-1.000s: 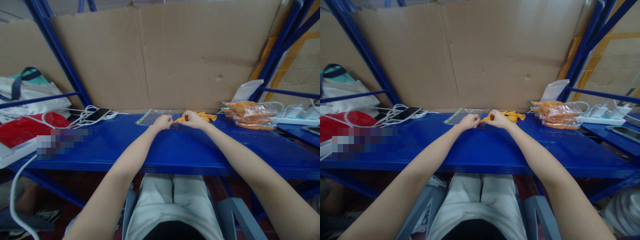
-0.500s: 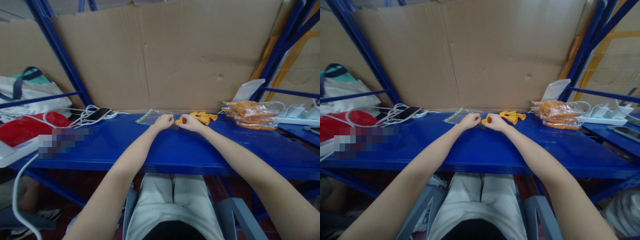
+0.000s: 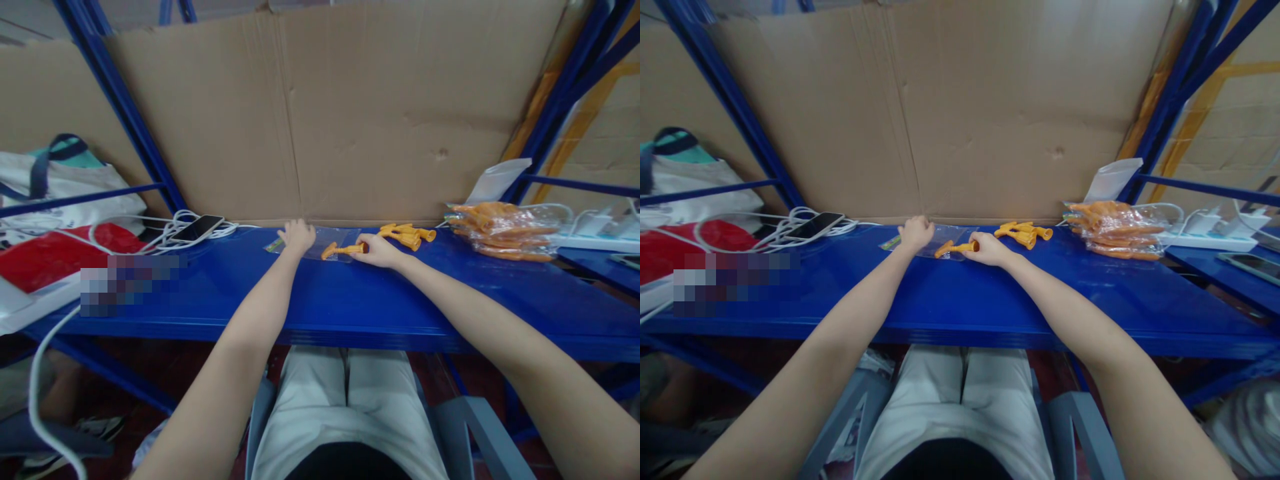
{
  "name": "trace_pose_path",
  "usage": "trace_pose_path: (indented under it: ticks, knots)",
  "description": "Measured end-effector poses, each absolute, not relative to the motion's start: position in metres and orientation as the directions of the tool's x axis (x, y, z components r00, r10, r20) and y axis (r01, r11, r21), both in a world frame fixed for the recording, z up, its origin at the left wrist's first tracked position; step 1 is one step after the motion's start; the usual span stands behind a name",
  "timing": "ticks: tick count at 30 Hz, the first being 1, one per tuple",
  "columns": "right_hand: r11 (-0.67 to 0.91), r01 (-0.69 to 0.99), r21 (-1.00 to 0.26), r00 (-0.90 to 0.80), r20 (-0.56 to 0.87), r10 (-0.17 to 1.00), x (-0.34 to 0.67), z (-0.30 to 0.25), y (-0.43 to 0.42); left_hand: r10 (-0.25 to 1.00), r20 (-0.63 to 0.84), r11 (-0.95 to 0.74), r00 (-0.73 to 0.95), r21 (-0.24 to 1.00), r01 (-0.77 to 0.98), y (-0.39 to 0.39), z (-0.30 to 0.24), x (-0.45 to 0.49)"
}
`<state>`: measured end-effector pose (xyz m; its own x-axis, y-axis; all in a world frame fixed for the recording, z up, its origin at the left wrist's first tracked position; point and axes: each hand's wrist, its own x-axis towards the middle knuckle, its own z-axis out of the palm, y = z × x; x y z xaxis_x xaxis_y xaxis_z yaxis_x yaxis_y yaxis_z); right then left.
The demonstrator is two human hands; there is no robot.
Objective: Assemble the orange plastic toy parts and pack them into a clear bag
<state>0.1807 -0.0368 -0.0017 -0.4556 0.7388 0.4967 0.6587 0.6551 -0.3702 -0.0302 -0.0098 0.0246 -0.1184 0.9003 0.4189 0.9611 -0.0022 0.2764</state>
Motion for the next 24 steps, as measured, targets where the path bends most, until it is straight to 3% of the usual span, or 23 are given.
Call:
trace_pose_path:
  ticks: [4,7,18,24]
  knots:
    - [0.661,0.676,-0.326,-0.463,0.509,0.725,0.182,-0.001,-0.036,0.882,0.275,0.267,-0.383,0.379,0.886,0.001,0.014,-0.053]
    - [0.68,0.672,-0.293,-0.473,0.537,0.699,0.182,-0.001,-0.035,0.896,0.119,0.343,-0.428,0.427,0.837,0.01,0.007,-0.06]
    - [0.612,0.73,-0.304,-0.437,0.482,0.76,0.182,0.005,-0.039,0.933,0.144,0.217,-0.331,0.512,0.832,0.012,0.013,-0.045]
    - [0.579,0.742,-0.338,-0.428,0.425,0.797,0.182,0.006,-0.037,0.948,0.107,0.172,-0.299,0.622,0.764,0.008,0.019,-0.042]
